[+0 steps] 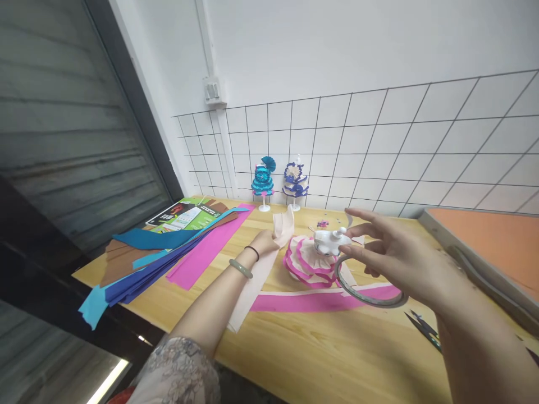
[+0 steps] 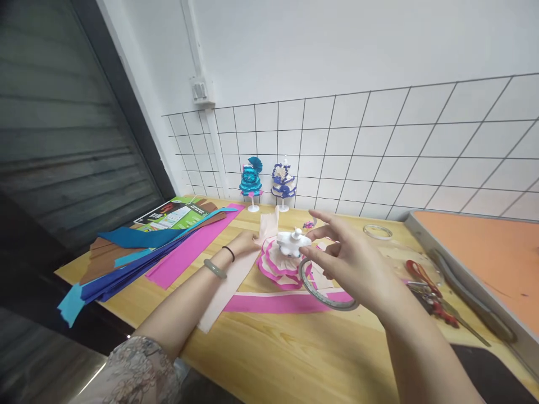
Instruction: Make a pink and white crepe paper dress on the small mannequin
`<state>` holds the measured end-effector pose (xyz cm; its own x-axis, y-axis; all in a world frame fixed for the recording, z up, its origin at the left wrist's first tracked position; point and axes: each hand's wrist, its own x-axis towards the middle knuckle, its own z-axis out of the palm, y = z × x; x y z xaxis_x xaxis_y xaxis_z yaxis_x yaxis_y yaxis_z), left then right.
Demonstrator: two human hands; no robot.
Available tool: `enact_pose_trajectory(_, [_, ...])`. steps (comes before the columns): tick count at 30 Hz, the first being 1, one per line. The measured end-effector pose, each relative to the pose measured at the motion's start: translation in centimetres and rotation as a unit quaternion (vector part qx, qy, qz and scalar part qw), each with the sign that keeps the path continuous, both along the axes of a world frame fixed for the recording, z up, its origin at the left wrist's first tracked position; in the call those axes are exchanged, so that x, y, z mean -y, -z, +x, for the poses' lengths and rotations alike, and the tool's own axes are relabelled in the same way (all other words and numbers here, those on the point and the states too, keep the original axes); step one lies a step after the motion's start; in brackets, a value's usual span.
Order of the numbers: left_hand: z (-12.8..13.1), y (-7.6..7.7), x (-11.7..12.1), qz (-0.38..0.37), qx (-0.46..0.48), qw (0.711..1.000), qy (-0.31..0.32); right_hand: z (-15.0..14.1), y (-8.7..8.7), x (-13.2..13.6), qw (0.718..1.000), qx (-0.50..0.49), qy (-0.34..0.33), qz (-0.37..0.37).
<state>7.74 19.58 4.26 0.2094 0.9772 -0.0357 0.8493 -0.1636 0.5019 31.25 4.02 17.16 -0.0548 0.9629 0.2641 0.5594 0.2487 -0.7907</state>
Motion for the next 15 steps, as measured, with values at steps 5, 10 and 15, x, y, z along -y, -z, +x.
enact_pose_trajectory(5, [-6.5,-3.3,-0.2,0.053,-0.032,0.998,-0.029,0.0,-0.1,0.1,1.0,0.019,-0.015,-0.005])
enact_pose_trajectory(10, [-14.6,-7.2,0.5,0.119,-0.077,0.988,-0.068,-0.1,0.3,0.0,0.999,0.027,-0.013,0.017])
enact_pose_trajectory(15, [-21.7,-10.3,0.4,0.172,-0.134,0.962,-0.165,-0.3,0.4,-0.1,1.0,0.025,-0.009,0.007])
